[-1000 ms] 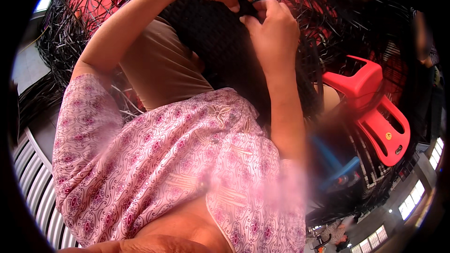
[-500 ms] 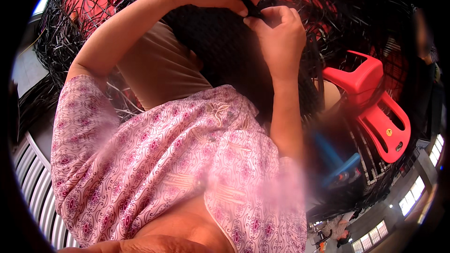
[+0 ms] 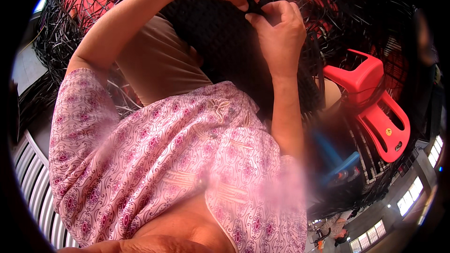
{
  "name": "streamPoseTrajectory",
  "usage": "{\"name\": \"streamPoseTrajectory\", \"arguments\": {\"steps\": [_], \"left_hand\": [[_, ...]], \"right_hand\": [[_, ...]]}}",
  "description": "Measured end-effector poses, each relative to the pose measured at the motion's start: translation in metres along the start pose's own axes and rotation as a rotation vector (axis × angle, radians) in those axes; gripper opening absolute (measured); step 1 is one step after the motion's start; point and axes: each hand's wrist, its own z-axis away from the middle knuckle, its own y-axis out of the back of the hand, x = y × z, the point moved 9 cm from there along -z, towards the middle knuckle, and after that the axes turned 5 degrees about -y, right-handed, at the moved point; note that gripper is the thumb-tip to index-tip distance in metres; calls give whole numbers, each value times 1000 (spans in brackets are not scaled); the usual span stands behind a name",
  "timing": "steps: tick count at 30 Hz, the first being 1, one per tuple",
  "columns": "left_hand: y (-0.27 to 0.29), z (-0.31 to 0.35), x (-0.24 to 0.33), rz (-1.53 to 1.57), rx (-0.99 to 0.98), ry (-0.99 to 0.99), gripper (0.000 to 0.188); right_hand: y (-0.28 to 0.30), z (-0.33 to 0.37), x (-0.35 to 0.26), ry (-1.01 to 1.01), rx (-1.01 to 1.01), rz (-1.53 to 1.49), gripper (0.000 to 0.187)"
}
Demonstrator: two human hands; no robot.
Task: The person sits on the floor and weaves a black basket using thin black strips. They interlace the strips by hand, pulling them through the existing structure to build the basket's walls. The person occasionally adjusts the basket's position and continues the repetitive weaving motion.
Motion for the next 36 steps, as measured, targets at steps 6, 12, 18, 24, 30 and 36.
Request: {"name": "streamPoseTrajectory", "arguments": {"steps": [6,12,18,24,30,36], "left_hand": [[-3,-4,1,70,-41,-18,27],[1,-3,15,18,-31,-173,23],[0,-2,17,14,-41,-206,22],[-2,-7,29,-59,-45,-281,20],[7,1,42,-167,-100,-180,18],[7,4,59,-341,14,-60,19]], "right_hand": [[5,8,-15,136,77,135,27],[5,16,-23,282,133,258,25],[1,26,-28,344,202,333,22],[-4,48,-34,413,299,616,16],[-18,76,-35,552,376,586,28],[39,119,1,361,317,470,43]]}}
